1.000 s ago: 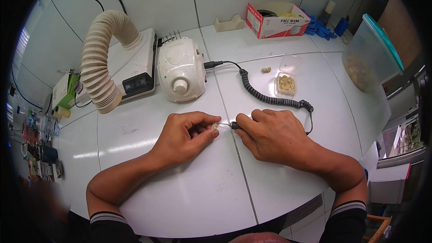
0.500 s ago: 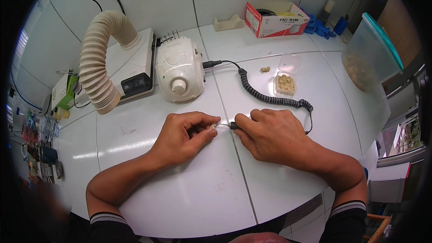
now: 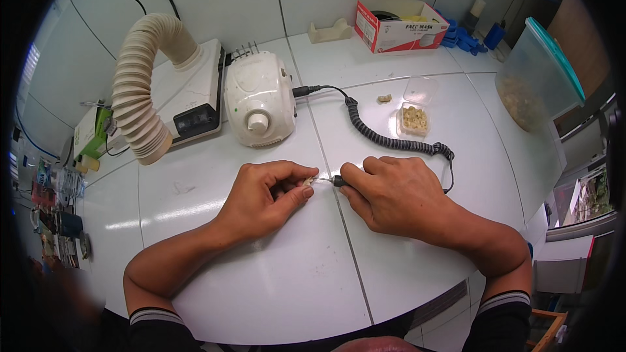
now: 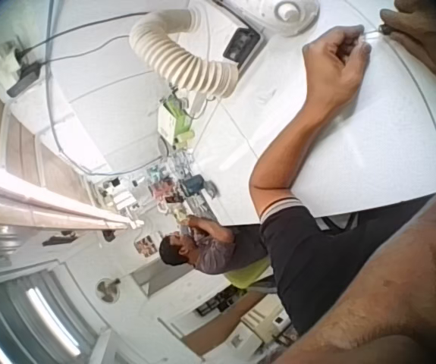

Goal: The person uses a handheld rotary tool to polish a small dental prosthetic piece at a laboratory bench.

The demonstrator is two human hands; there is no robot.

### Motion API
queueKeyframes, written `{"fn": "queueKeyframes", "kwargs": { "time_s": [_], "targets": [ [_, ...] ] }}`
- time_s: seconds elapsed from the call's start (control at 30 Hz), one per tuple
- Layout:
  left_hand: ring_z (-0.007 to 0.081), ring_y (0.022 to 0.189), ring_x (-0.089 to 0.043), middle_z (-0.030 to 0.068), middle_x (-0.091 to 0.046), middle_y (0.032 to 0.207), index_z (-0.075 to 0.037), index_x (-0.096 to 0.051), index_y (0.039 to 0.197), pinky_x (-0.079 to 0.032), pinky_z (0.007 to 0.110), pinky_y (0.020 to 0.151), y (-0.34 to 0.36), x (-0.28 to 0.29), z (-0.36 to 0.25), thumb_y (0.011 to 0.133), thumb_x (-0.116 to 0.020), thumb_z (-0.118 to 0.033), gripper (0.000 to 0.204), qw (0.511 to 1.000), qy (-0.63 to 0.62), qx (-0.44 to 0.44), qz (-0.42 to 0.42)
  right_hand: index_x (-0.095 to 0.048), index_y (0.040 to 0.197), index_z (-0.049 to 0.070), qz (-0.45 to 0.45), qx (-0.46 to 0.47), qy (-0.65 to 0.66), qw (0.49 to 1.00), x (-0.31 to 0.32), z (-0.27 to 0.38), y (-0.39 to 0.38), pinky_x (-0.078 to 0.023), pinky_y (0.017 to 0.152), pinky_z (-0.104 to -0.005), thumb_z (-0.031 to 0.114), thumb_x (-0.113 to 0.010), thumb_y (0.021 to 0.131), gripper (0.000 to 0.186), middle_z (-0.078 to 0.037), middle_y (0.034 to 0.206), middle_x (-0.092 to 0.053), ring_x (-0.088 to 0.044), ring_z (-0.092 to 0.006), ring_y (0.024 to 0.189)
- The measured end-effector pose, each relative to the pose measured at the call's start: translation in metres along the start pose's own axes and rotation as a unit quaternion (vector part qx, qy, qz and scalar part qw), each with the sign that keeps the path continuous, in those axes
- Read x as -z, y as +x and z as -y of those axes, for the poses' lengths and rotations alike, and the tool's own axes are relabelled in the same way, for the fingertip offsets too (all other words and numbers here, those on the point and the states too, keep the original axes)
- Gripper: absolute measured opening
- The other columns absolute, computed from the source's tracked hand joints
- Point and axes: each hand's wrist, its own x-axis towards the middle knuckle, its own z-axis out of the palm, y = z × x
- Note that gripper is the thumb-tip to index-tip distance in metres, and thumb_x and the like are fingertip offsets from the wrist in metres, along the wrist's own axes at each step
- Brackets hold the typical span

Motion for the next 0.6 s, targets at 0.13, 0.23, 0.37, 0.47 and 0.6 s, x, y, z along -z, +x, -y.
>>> {"fn": "queueKeyframes", "kwargs": {
  "time_s": [0.13, 0.23, 0.37, 0.47, 0.6],
  "targets": [
    [0.0043, 0.081, -0.061, 0.0026, -0.077, 0.094, 0.003, -0.080, 0.133, -0.050, 0.023, 0.074, 0.0002, -0.0004, 0.0020, 0.105, -0.079, -0.008, 0.030, 1.000, -0.002, 0.001, 0.000, -0.069, 0.113, 0.006, 0.004, -0.004, 0.003, 1.000, 0.0004, 0.0002, 0.0001, -0.060, 0.059, -0.0433, 0.031, -0.067, 0.112, 0.025, -0.013, 0.081, -0.073, -0.078, -0.0322, 0.072],
    [0.0043, 0.082, -0.062, 0.0032, -0.078, 0.095, 0.003, -0.080, 0.134, -0.051, 0.023, 0.075, -0.0002, 0.0000, 0.0012, 0.106, -0.078, -0.007, 0.030, 1.000, -0.002, 0.007, 0.004, -0.069, 0.113, 0.006, 0.011, -0.007, 0.005, 1.000, 0.0011, 0.0002, 0.0005, -0.060, 0.059, -0.0432, 0.031, -0.067, 0.112, 0.025, -0.013, 0.081, -0.073, -0.078, -0.0323, 0.072],
    [0.0046, 0.083, -0.064, 0.0037, -0.078, 0.095, 0.003, -0.080, 0.135, -0.053, 0.023, 0.076, -0.0002, -0.0004, 0.0023, 0.106, -0.077, -0.006, 0.030, 1.000, -0.010, 0.002, 0.005, -0.070, 0.113, 0.006, 0.017, -0.009, 0.009, 1.000, 0.0020, 0.0008, 0.0010, -0.061, 0.060, -0.0438, 0.031, -0.067, 0.111, 0.025, -0.013, 0.081, -0.074, -0.078, -0.0325, 0.072],
    [0.0049, 0.084, -0.066, 0.0040, -0.079, 0.095, 0.004, -0.079, 0.135, -0.053, 0.023, 0.077, 0.0001, -0.0008, 0.0028, 0.106, -0.076, -0.006, 0.030, 1.000, -0.011, 0.000, 0.008, -0.070, 0.114, 0.006, 0.011, -0.003, 0.006, 1.000, 0.0016, 0.0008, 0.0005, -0.061, 0.061, -0.0443, 0.031, -0.067, 0.111, 0.025, -0.014, 0.082, -0.074, -0.078, -0.0330, 0.073],
    [0.0053, 0.085, -0.067, 0.0043, -0.079, 0.095, 0.004, -0.079, 0.134, -0.054, 0.023, 0.078, 0.0000, 0.0004, -0.0002, 0.107, -0.075, -0.005, 0.029, 1.000, -0.004, -0.002, 0.012, -0.070, 0.115, 0.006, 0.014, -0.004, 0.005, 1.000, 0.0016, 0.0008, 0.0006, -0.061, 0.061, -0.0447, 0.031, -0.068, 0.111, 0.025, -0.014, 0.083, -0.074, -0.079, -0.0335, 0.075]
  ]
}}
